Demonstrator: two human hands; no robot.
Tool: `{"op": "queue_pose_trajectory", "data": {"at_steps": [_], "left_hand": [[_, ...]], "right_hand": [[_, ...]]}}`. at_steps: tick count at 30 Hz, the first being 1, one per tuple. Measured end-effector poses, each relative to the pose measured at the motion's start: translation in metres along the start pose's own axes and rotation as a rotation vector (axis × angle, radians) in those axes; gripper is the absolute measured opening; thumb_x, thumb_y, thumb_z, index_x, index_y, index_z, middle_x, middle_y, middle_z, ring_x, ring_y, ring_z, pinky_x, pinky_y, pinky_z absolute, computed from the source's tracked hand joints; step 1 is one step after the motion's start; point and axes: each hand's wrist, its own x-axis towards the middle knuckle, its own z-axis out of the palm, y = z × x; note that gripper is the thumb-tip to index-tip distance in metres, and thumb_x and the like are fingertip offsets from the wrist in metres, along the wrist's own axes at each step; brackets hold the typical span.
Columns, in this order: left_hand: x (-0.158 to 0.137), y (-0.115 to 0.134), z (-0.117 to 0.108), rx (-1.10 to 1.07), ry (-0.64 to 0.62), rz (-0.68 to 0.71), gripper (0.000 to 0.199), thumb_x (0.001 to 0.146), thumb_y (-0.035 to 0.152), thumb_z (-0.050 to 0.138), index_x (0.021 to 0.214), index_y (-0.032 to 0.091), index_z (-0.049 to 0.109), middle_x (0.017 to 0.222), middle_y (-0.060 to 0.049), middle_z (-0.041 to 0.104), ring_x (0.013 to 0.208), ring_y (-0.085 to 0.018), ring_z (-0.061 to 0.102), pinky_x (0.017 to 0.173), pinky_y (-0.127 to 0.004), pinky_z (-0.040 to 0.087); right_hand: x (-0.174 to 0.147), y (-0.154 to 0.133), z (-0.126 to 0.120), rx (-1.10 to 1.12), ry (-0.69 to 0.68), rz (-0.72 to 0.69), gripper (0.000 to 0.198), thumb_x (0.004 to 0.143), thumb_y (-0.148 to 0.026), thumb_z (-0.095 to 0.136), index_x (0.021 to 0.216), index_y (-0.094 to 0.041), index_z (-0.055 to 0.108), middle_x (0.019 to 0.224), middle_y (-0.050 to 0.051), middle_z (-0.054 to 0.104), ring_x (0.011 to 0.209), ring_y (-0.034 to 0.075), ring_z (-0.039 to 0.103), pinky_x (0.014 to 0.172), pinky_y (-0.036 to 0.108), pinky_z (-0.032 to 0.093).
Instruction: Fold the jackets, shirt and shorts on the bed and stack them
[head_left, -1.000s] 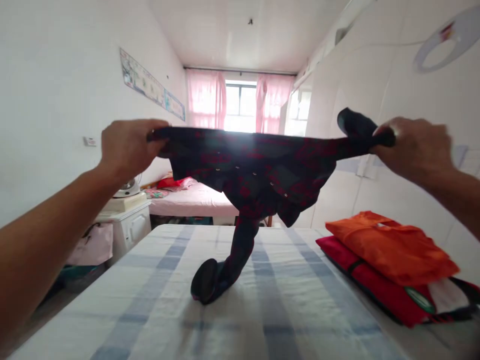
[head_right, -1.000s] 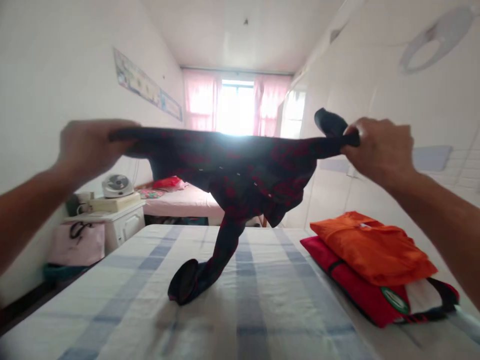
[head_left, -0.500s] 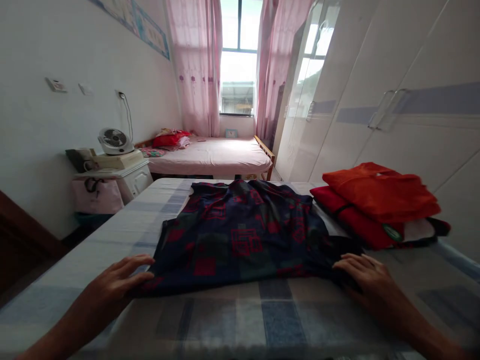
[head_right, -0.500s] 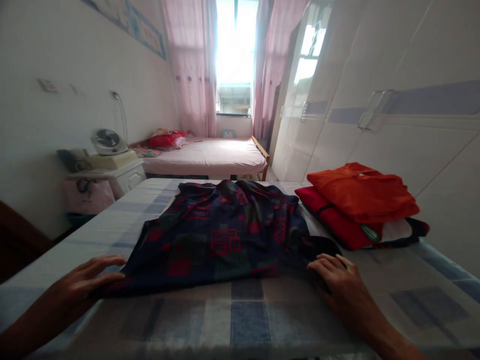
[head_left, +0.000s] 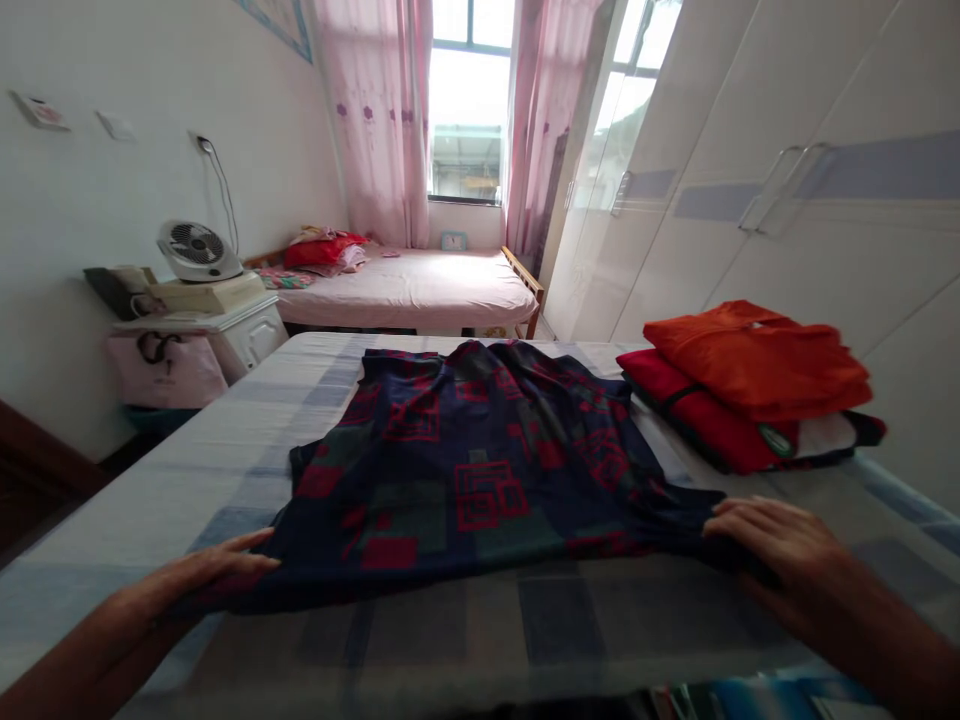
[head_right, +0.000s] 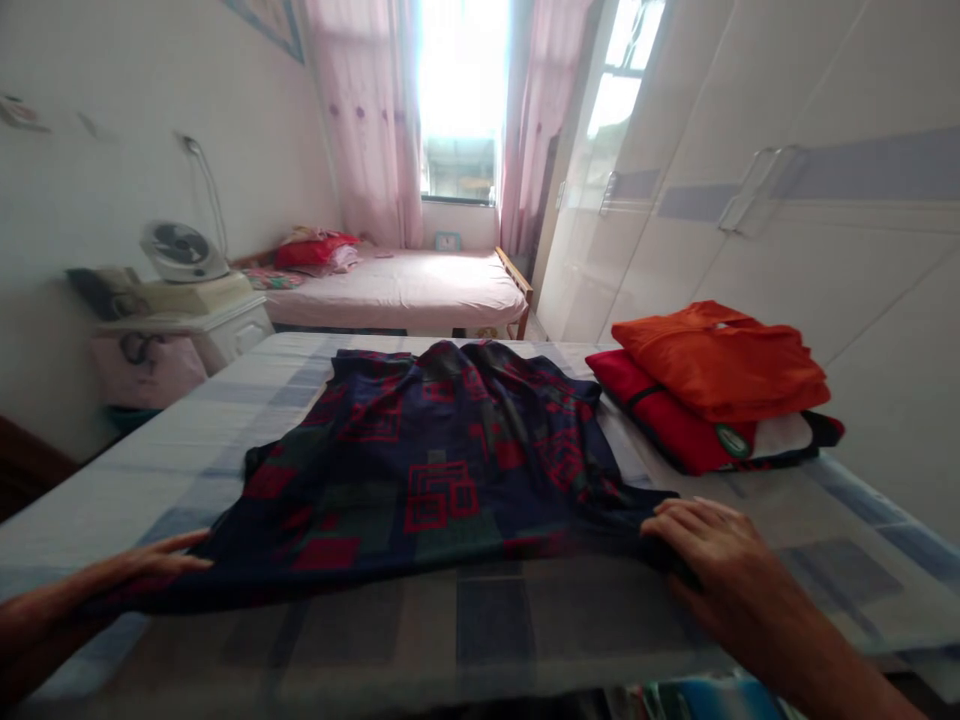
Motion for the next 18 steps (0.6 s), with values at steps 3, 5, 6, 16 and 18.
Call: {"op": "queue_pose_trajectory", "data": {"at_steps": [3,5,6,16,18], "left_hand": [[0.034,0.013,-0.008,-0.174,0.042,-0.223,0.028,0.067,0.051,0.061,0.089,0.038,0.073,0.097,0.005,0.074,0.094,-0.026,0.068,0.084,-0.033,0.054],[0.065,0.029,-0.01,-0.325,0.171,-0.393,0.037,0.064,0.052,0.066,0.093,0.031,0.071,0.09,0.003,0.074,0.088,-0.024,0.068,0.081,-0.032,0.055],[0.08,0.037,-0.008,-0.428,0.235,-0.471,0.04,0.062,0.05,0.067,0.096,0.028,0.069,0.086,0.002,0.074,0.083,-0.023,0.069,0.075,-0.029,0.056],[0.105,0.029,0.024,-0.735,0.147,-0.902,0.028,0.048,0.047,0.076,0.069,0.03,0.068,0.071,0.0,0.074,0.073,-0.026,0.07,0.053,-0.03,0.057],[0.103,0.029,0.025,-0.732,0.08,-0.917,0.035,0.048,0.049,0.078,0.076,0.029,0.068,0.068,0.002,0.073,0.067,-0.023,0.069,0.053,-0.027,0.055]], "right_hand": [[0.06,0.021,-0.013,-0.009,-0.028,0.045,0.018,0.078,-0.026,0.052,0.094,-0.025,0.062,0.1,0.007,0.066,0.095,0.027,0.061,0.082,0.042,0.048],[0.112,0.033,-0.017,-0.028,-0.024,0.06,0.022,0.081,-0.027,0.05,0.099,-0.021,0.061,0.106,0.01,0.064,0.104,0.029,0.057,0.09,0.045,0.043],[0.137,0.039,-0.015,-0.044,0.01,0.109,0.025,0.083,-0.027,0.048,0.103,-0.019,0.061,0.111,0.011,0.062,0.109,0.029,0.054,0.093,0.046,0.04],[0.138,0.047,0.096,0.164,-0.048,0.747,0.061,0.091,-0.054,0.029,0.121,-0.008,0.056,0.12,0.019,0.058,0.111,0.029,0.054,0.091,0.041,0.043],[0.122,0.047,0.11,0.249,-0.123,0.766,0.059,0.09,-0.056,0.031,0.114,-0.012,0.062,0.112,0.016,0.063,0.104,0.027,0.058,0.088,0.04,0.045]]}}
